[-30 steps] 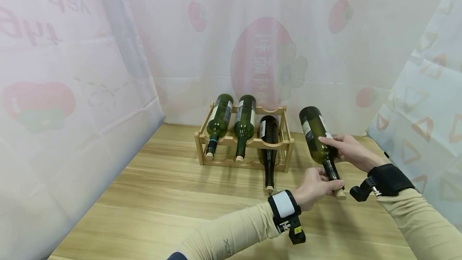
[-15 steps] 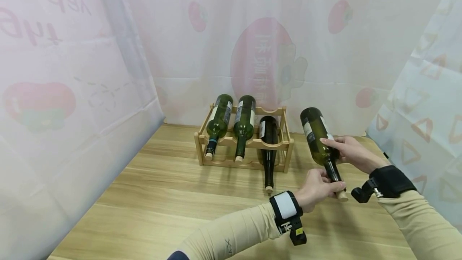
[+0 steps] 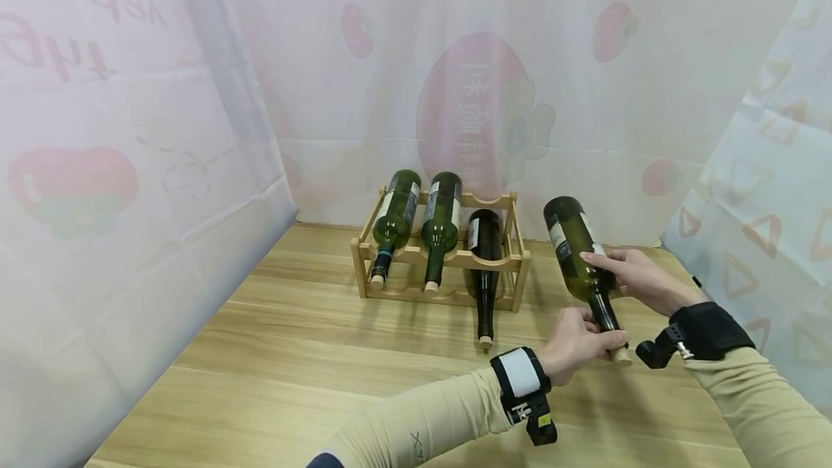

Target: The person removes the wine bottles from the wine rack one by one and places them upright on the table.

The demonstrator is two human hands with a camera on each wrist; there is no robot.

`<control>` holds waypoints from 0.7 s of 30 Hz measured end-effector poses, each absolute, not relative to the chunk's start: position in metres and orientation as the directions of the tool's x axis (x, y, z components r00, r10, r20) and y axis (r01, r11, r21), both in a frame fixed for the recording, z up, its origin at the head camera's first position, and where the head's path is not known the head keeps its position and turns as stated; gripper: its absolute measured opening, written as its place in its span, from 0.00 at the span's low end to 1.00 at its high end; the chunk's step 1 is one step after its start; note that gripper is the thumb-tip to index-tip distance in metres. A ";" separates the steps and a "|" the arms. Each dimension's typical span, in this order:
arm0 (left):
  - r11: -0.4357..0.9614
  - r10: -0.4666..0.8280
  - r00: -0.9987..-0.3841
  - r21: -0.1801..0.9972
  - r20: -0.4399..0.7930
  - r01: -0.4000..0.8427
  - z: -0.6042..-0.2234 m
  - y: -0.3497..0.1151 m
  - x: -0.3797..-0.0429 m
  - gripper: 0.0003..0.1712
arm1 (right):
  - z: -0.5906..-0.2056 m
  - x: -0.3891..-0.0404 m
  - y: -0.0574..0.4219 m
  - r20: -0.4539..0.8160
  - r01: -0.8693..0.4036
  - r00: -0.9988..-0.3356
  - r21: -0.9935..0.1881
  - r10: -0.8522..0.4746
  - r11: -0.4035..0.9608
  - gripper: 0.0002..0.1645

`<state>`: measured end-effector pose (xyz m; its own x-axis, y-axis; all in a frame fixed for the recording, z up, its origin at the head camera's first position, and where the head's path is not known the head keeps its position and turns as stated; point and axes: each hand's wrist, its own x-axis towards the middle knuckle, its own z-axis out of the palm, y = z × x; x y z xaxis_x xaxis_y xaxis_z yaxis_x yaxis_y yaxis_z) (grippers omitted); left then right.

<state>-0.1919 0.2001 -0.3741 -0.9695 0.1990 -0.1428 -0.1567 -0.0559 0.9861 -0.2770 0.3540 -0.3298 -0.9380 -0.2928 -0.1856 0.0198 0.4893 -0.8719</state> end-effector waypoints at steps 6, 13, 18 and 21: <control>-0.047 0.191 -0.973 0.989 -0.131 -0.142 -0.375 0.201 -0.191 0.09 | -0.332 -0.275 0.354 -0.185 0.023 -0.938 -0.876 -0.292 0.482 0.36; -0.056 0.183 -0.974 0.988 -0.134 -0.146 -0.376 0.201 -0.190 0.09 | -0.332 -0.276 0.356 -0.190 0.022 -0.933 -0.877 -0.305 0.479 0.37; -0.052 0.177 -0.974 0.987 -0.139 -0.150 -0.378 0.201 -0.191 0.10 | -0.335 -0.275 0.354 -0.198 0.035 -0.933 -0.879 -0.299 0.475 0.37; -0.064 0.184 -0.974 0.987 -0.136 -0.150 -0.379 0.200 -0.191 0.09 | -0.335 -0.273 0.353 -0.193 0.018 -0.935 -0.863 -0.298 0.504 0.39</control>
<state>-0.1908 0.1996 -0.3792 -0.9736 0.1837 -0.1358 -0.1496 -0.0636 0.9867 -0.2729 0.3526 -0.3350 -0.9347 -0.2982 -0.1933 0.0177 0.5040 -0.8635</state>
